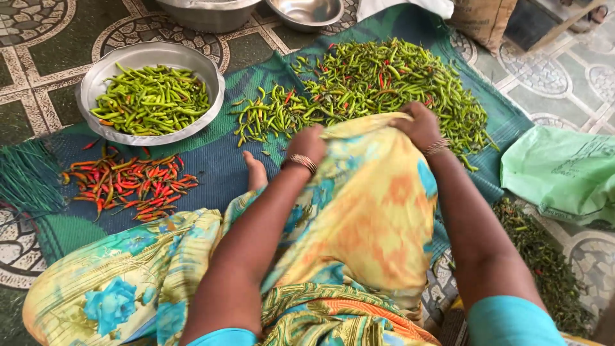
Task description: The person sits on a patterned mat and sorts green and red chilies by hand. They pick chilies from a large pile, remove stems, and place the sorted chilies into a metal bowl while discarding stems to the side.
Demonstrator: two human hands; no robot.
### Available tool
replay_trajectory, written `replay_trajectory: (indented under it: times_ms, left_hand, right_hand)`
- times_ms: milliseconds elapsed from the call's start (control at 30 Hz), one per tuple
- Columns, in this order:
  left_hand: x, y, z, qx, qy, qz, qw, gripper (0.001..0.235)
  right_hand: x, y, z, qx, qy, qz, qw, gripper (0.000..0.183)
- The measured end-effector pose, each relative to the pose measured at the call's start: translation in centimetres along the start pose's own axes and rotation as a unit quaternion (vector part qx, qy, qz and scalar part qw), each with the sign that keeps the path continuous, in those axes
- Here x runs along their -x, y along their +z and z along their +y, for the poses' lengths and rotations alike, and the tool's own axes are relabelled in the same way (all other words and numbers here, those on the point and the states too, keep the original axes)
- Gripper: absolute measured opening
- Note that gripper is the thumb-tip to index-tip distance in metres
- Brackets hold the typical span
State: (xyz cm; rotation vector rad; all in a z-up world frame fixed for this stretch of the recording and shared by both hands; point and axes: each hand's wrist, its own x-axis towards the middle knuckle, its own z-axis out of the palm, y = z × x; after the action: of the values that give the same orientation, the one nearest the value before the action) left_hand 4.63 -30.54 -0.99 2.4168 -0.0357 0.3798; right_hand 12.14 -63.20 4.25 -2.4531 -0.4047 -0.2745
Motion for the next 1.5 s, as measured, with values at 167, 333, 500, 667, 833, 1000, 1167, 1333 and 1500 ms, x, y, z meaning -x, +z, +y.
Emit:
replay_trajectory:
  times_ms: [167,333,500,667,833,1000,1167,1333,1500]
  left_hand:
    - [2.3,2.4,-10.8,-0.24,0.054,-0.066,0.967,0.037]
    - [7.7,3.9,-18.5,0.841,-0.313,0.045,0.44,0.11]
    - [10.8,4.7,-18.2,0.82,-0.321,0.086,0.466,0.099]
    - [10.1,3.7,-16.0,0.762,-0.307,0.104,0.561,0.088]
    - [9.9,2.6,-14.7,0.573,-0.25,0.042,0.779,0.078]
    - [11.9,6.7,-11.0,0.267,-0.073,-0.212,0.937,0.068]
    - [13.6,8.8,-11.2,0.171,-0.056,-0.283,0.942,0.058]
    - [12.8,6.9,-9.1,0.119,0.005,-0.314,0.942,0.048]
    - [11.3,4.0,-9.1,0.054,0.063,-0.251,0.964,0.039]
  right_hand:
    - [7.1,8.3,3.7,0.139,0.041,-0.231,0.962,0.036]
    - [13.1,11.0,8.1,0.098,0.121,-0.3,0.941,0.036]
    - [20.4,9.5,10.4,0.055,0.233,-0.281,0.929,0.037]
    - [14.5,2.9,11.0,0.117,0.287,-0.242,0.919,0.037]
    - [13.1,0.9,10.7,0.003,0.247,-0.193,0.95,0.038]
    - [20.0,4.0,11.3,-0.054,0.249,-0.256,0.932,0.038]
    - [31.1,4.6,11.2,-0.094,0.358,-0.261,0.891,0.039]
    - [30.6,1.5,12.6,-0.079,0.398,-0.191,0.894,0.04]
    - [29.0,-1.0,13.9,-0.033,0.392,-0.125,0.911,0.041]
